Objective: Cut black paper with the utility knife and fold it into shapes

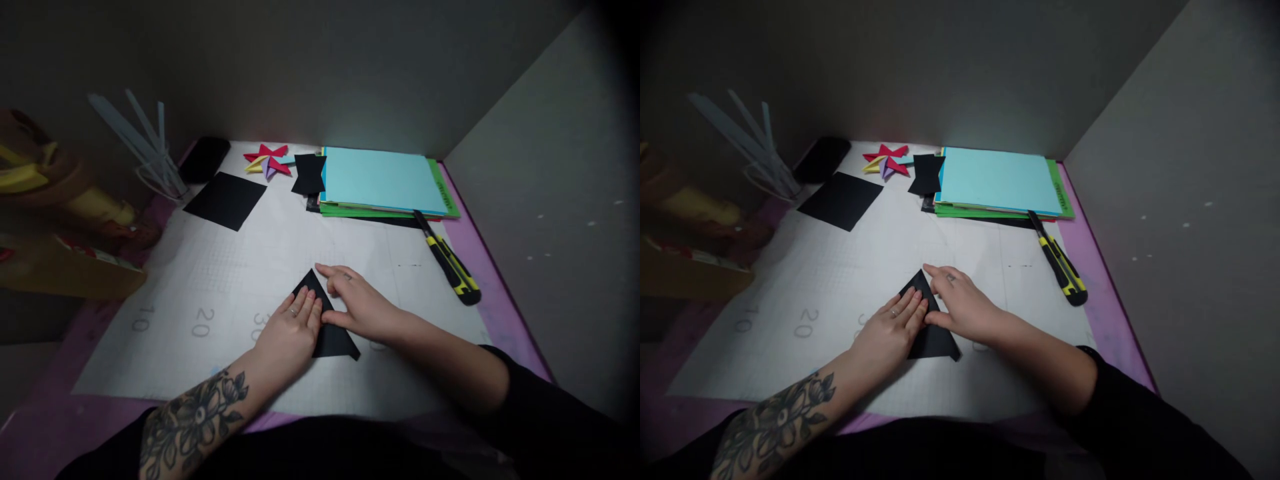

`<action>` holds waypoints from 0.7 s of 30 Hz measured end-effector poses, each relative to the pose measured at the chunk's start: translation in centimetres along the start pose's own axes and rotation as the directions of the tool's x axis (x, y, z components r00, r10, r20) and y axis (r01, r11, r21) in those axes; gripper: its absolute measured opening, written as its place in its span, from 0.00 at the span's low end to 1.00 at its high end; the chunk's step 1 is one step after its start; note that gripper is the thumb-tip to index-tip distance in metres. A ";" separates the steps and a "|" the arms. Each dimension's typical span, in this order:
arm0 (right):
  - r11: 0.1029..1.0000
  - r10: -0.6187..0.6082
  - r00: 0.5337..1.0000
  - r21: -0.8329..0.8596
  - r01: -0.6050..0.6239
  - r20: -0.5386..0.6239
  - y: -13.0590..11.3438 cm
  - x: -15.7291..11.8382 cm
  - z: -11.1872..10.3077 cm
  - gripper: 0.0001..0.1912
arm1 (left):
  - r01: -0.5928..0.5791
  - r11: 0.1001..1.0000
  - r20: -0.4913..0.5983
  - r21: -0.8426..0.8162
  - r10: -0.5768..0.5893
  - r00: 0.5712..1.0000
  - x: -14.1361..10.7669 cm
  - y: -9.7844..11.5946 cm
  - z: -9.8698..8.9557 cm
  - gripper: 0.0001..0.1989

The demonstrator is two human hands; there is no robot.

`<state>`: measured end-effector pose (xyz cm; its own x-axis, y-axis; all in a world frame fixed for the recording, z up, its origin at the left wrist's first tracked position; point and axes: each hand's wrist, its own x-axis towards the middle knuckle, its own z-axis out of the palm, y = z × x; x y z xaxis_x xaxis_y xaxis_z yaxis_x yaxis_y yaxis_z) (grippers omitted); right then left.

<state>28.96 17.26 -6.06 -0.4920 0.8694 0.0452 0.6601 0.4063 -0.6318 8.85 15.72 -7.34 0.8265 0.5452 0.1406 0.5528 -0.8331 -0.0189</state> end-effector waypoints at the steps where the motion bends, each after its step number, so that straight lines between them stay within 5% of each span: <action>1: 1.000 -0.010 1.000 -0.001 0.010 0.006 0.0 0.2 -0.3 0.23 | 0.002 1.000 -0.003 0.002 -0.002 1.000 0.0 0.0 0.0 0.19; 12: 0.970 -0.109 0.969 -0.188 0.152 0.221 0.0 2.1 -1.6 0.22 | 0.019 0.999 0.053 0.029 -0.020 0.998 0.4 0.5 -0.4 0.19; 21: 0.908 0.019 0.979 -0.414 0.068 0.203 -0.8 2.6 -2.0 0.41 | 0.027 0.999 0.042 0.018 -0.028 0.999 0.5 0.6 -0.5 0.18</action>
<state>28.27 19.72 -3.88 -0.5843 0.8019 -0.1248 0.8007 0.5445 -0.2499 9.53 15.45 -6.79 0.8145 0.5715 0.0998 0.5768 -0.8162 -0.0329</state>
